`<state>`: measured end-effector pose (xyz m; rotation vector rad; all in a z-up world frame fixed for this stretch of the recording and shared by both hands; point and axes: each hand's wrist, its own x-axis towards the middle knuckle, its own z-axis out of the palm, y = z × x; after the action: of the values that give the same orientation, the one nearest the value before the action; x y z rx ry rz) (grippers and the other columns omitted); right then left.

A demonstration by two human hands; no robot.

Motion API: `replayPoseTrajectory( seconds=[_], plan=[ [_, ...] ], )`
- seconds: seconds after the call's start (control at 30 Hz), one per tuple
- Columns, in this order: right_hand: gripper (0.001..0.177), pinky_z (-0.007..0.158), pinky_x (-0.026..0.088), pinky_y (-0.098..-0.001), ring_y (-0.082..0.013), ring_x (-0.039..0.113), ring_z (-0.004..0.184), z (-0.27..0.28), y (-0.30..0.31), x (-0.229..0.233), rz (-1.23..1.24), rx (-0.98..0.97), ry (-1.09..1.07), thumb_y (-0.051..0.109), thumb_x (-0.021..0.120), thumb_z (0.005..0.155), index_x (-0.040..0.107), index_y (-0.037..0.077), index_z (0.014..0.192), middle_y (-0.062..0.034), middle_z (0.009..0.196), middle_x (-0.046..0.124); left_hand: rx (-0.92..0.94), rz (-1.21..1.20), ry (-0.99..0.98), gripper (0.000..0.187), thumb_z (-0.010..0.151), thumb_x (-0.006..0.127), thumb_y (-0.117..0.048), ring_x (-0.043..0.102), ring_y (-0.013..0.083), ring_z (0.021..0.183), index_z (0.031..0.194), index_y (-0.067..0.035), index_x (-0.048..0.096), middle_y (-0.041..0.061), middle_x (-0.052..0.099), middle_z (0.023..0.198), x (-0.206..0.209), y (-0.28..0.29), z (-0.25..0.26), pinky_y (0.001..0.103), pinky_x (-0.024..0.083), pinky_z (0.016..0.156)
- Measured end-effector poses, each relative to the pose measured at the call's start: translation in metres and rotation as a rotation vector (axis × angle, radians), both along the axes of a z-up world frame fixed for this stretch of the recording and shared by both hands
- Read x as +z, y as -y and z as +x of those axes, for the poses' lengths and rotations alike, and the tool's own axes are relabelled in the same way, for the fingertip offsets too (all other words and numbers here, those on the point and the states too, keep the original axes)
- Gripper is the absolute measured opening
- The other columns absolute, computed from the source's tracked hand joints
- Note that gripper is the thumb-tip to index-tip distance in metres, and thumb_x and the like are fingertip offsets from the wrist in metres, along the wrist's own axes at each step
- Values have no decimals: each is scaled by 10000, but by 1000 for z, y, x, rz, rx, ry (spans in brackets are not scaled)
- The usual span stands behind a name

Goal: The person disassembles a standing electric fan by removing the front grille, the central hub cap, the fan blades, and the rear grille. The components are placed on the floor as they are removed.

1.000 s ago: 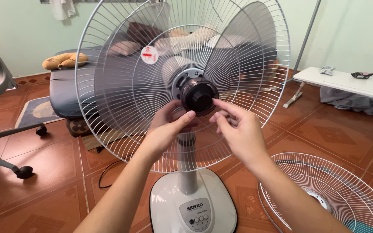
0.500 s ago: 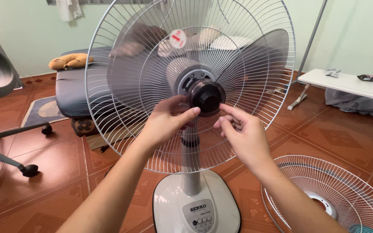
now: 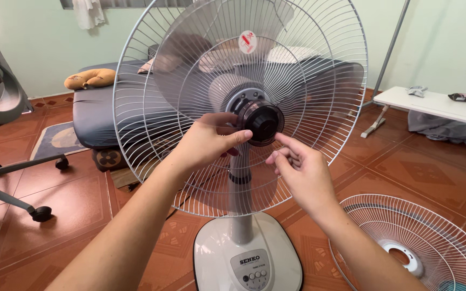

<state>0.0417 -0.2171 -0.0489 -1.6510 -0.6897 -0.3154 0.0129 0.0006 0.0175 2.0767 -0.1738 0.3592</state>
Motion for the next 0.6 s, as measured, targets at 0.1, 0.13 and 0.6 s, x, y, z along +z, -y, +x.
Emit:
replayPoseTrajectory(
  seconds=[0.1,0.13,0.6],
  plan=[
    [525,693,551,-218,-75,652,734,-1,0,-2,10,24,9,36,591,946,518,-17,1464,-46,889,750,29,-36,-12,699,810,783,-363,780,176,844,1371,-2,574,159,781,1097,-4,3,-2,297,627,635],
    [535,691,549,-217,-74,646,732,-1,0,-2,18,32,8,35,590,946,511,-12,1473,-44,888,747,5,-89,-17,696,814,780,-359,778,182,842,1373,-2,571,158,786,1095,-6,4,-4,295,624,658],
    [589,681,552,-220,-60,627,700,-12,2,7,-77,13,37,49,583,945,465,56,1522,-28,846,740,-63,-412,12,605,861,732,-339,764,203,969,1359,-24,595,123,771,1154,-35,24,-10,328,604,848]
  ],
)
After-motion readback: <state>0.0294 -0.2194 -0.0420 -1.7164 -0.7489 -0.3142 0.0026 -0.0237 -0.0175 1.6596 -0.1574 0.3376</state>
